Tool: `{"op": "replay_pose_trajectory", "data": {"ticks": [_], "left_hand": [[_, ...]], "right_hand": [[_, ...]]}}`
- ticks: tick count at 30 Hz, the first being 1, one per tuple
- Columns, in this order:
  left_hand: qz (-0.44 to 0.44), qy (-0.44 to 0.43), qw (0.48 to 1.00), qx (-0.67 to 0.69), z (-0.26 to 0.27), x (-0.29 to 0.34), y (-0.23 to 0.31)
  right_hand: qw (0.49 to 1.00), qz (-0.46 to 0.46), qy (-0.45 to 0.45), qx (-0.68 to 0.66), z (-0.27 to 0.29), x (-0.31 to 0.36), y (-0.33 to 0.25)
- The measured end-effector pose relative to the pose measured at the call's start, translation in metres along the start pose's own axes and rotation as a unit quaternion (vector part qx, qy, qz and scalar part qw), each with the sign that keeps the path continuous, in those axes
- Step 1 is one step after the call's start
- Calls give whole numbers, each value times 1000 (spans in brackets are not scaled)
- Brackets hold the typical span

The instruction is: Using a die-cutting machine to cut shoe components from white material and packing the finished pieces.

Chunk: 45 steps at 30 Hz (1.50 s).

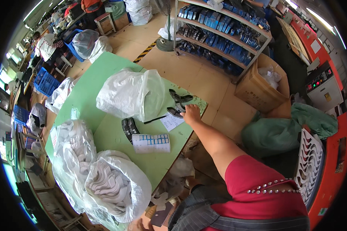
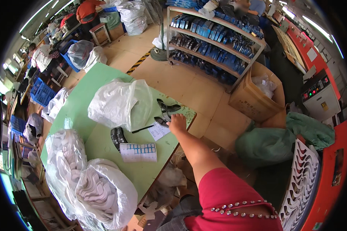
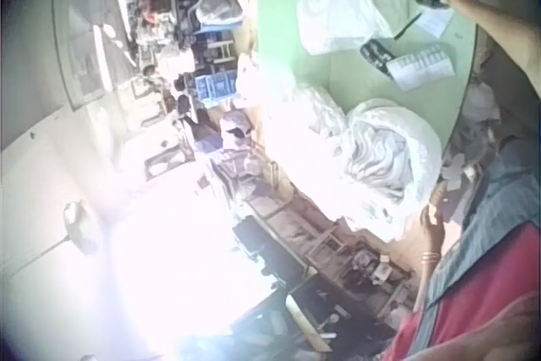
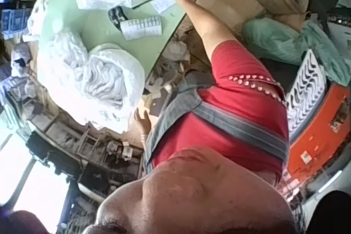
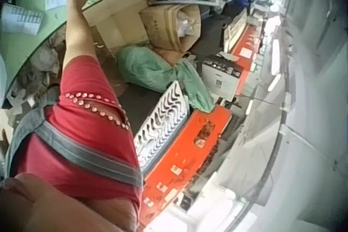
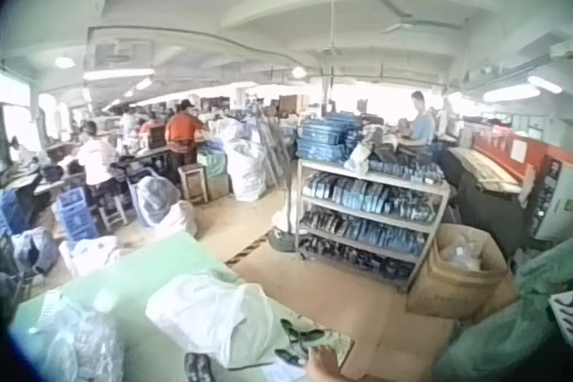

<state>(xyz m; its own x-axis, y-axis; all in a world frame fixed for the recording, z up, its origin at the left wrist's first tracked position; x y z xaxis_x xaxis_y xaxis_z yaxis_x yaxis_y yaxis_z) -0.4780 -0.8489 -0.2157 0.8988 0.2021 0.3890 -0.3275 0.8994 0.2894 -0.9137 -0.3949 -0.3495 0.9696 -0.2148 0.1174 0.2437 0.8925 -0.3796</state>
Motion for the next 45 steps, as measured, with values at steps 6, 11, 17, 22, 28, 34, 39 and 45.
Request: {"op": "replay_pose_trajectory", "data": {"ticks": [6,11,17,22,28,34,39,45], "left_hand": [[-59,-107,992,38,-52,16,17],[-177,-199,962,-54,-71,-31,16],[-388,-282,845,-238,-50,-80,81],[-450,-357,801,-170,-35,-40,202],[-632,-418,632,-165,-117,28,292],[-715,-397,555,-149,-110,138,372],[-808,-310,494,-87,-74,340,464],[-871,-293,394,-32,-105,525,527]], "right_hand": [[998,32,29,-39,23,0,6],[988,34,-58,-141,61,75,16],[964,-57,-77,-249,170,273,63],[934,-96,53,-340,250,453,90],[888,-161,167,-397,339,667,96],[826,-365,379,-203,404,891,176],[577,-638,504,-84,412,1065,272],[509,-710,461,-155,390,1132,341]]}}
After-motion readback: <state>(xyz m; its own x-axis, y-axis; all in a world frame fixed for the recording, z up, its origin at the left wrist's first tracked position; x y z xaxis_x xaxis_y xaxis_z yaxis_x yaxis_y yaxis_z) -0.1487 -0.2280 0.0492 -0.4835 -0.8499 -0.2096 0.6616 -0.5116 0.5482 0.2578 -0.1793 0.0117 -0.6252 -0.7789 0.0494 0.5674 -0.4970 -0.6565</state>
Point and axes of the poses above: each hand's wrist, its own x-axis away from the middle knuckle, its own z-axis out of the back of the hand, y = z × x, the point moved 9 cm from there along -x, towards the middle knuckle, and after that the axes turned 14 degrees about -x, right-handed, at the moved point
